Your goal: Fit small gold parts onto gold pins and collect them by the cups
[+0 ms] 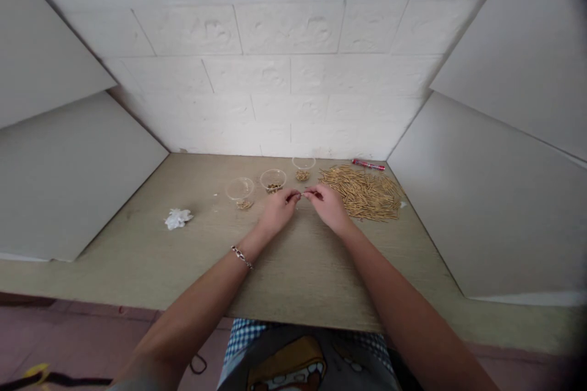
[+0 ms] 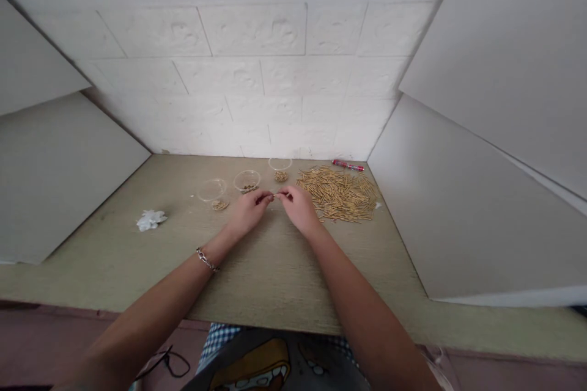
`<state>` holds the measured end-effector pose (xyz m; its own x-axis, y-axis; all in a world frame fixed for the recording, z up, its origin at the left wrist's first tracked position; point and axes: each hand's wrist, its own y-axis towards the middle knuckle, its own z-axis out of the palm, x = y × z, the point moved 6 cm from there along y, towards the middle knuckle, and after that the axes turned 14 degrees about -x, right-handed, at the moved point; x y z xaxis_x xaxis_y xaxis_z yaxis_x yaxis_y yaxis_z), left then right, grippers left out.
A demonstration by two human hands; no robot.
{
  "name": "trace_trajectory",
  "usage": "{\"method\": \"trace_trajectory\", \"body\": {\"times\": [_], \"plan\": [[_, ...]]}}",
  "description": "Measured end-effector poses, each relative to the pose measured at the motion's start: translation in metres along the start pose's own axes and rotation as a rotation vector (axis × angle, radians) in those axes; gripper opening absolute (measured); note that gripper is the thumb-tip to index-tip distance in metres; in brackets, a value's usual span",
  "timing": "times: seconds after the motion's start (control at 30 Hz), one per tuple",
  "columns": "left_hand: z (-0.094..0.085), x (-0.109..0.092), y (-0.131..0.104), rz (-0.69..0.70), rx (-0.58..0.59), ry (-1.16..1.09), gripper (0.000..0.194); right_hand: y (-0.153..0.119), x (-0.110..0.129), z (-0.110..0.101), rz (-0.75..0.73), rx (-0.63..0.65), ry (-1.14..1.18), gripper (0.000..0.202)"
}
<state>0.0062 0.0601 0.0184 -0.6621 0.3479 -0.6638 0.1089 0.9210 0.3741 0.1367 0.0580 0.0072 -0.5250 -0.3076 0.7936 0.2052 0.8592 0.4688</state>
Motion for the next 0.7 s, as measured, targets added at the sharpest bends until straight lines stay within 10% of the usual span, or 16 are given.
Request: {"method": "trace_trajectory", "body": {"times": [0.7], "plan": [[0.001,0.0017,-0.0003,-0.076,0.021,-0.053,0.021,-0.0018,-0.0055,0.005,0.056,0.042,0.078,0.011]]}}
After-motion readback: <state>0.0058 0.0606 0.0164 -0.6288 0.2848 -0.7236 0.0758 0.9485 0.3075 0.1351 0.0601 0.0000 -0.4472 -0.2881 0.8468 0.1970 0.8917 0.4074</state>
